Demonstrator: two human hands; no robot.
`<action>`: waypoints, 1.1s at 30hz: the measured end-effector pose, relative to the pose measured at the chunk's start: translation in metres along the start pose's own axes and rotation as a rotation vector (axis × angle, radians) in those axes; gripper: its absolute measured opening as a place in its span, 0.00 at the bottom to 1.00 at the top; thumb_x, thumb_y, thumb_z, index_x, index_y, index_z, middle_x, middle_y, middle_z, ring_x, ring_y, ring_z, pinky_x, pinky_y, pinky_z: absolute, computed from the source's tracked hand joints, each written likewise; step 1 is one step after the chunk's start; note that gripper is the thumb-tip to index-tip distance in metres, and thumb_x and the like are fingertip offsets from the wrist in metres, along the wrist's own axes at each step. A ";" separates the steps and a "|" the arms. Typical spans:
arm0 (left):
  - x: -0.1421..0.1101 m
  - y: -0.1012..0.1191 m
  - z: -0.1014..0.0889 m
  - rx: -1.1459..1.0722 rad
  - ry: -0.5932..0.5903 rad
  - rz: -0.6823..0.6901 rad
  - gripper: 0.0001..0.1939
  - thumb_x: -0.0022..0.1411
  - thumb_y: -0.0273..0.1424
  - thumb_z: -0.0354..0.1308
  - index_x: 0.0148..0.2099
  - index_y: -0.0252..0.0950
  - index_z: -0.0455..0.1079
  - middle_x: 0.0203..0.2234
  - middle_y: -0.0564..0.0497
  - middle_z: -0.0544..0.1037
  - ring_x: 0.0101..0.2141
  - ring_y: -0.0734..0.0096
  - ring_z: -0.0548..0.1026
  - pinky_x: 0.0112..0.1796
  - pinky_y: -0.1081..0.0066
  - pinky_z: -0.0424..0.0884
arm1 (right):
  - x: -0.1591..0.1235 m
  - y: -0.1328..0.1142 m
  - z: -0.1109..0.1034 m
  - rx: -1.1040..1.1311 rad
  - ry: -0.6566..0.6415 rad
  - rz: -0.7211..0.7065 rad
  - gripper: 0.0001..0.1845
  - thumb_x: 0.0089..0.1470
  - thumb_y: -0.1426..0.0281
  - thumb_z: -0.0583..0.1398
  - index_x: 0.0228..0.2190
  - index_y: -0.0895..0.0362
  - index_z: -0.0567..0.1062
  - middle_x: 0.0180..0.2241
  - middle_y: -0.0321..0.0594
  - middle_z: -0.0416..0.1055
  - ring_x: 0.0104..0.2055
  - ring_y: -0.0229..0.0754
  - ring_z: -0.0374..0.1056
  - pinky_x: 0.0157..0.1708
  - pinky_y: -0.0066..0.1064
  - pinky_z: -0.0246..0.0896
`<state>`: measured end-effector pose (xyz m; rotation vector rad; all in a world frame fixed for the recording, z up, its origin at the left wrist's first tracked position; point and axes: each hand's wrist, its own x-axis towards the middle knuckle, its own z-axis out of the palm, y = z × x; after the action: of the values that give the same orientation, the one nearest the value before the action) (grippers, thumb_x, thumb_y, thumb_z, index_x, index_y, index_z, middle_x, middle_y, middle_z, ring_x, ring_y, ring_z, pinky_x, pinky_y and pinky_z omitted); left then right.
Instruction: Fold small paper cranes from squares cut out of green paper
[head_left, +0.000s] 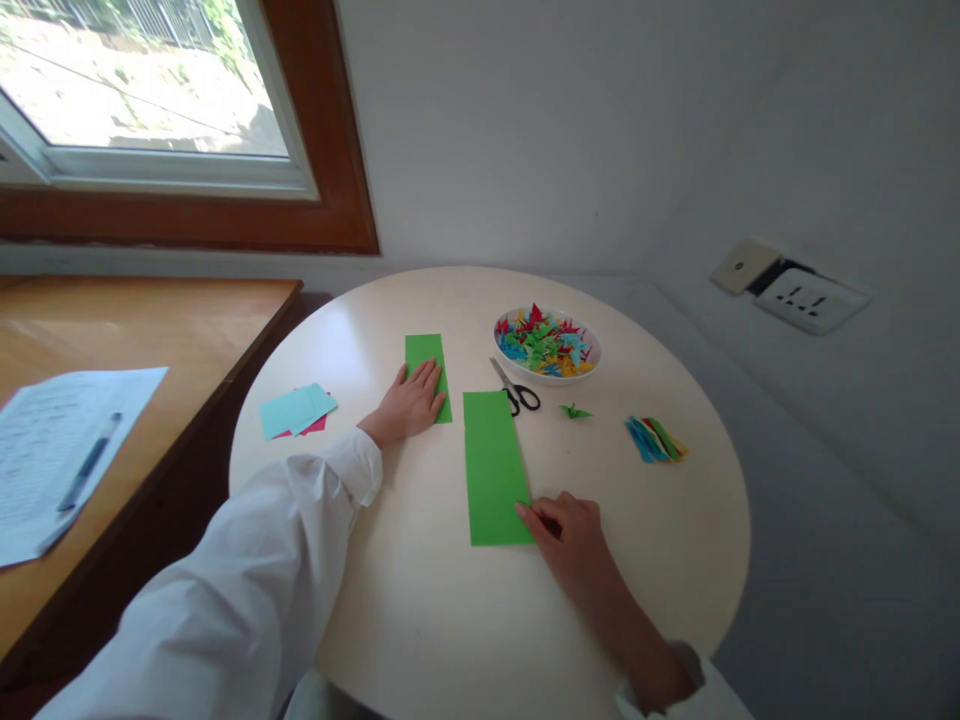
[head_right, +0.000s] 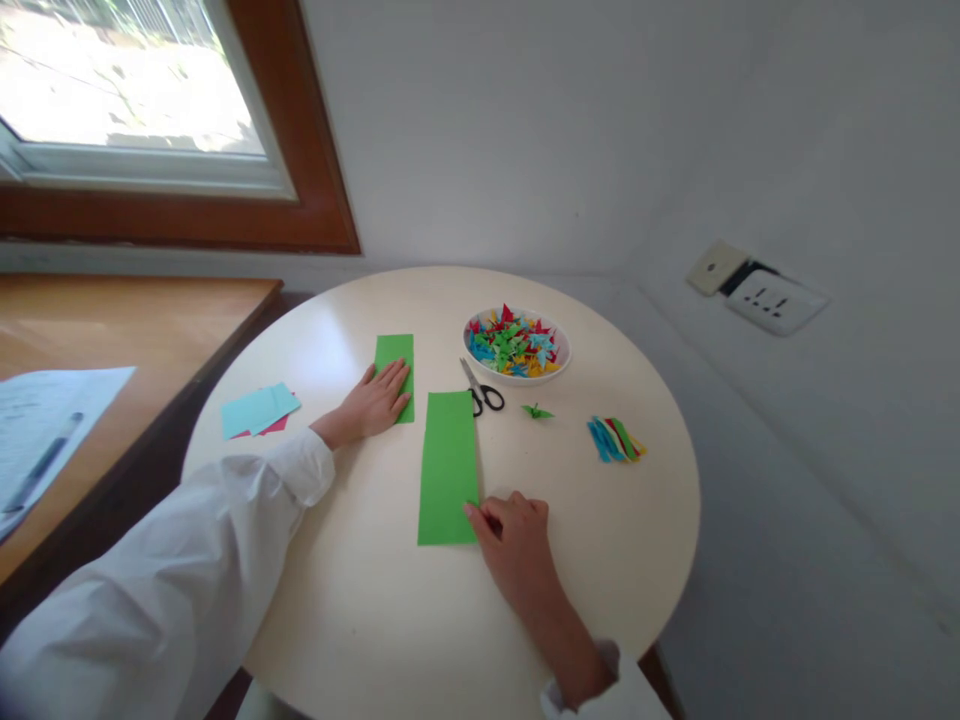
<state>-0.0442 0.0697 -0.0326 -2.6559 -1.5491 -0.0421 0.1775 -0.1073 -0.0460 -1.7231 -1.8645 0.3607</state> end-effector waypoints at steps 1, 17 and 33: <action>0.005 -0.005 -0.001 0.004 0.004 0.013 0.30 0.66 0.36 0.32 0.64 0.22 0.47 0.63 0.35 0.51 0.62 0.56 0.50 0.59 0.52 0.45 | 0.001 -0.001 -0.001 0.002 -0.011 0.006 0.27 0.56 0.55 0.50 0.12 0.57 0.63 0.14 0.32 0.59 0.21 0.37 0.56 0.34 0.34 0.48; -0.095 0.082 -0.053 -0.203 0.390 0.390 0.28 0.58 0.51 0.49 0.48 0.32 0.65 0.47 0.38 0.72 0.45 0.55 0.70 0.44 0.56 0.64 | 0.007 -0.008 -0.006 0.108 0.080 0.042 0.29 0.54 0.52 0.49 0.11 0.56 0.61 0.12 0.32 0.56 0.18 0.35 0.54 0.26 0.30 0.50; -0.128 0.118 -0.032 -0.126 0.403 0.423 0.05 0.60 0.24 0.52 0.32 0.35 0.66 0.29 0.49 0.73 0.30 0.66 0.68 0.30 0.66 0.62 | -0.003 -0.020 -0.012 0.199 0.040 0.061 0.26 0.55 0.59 0.50 0.11 0.57 0.63 0.12 0.32 0.60 0.19 0.35 0.56 0.24 0.28 0.50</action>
<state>-0.0047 -0.1018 -0.0132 -2.7772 -0.8789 -0.6238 0.1680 -0.1146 -0.0265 -1.6425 -1.6889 0.5143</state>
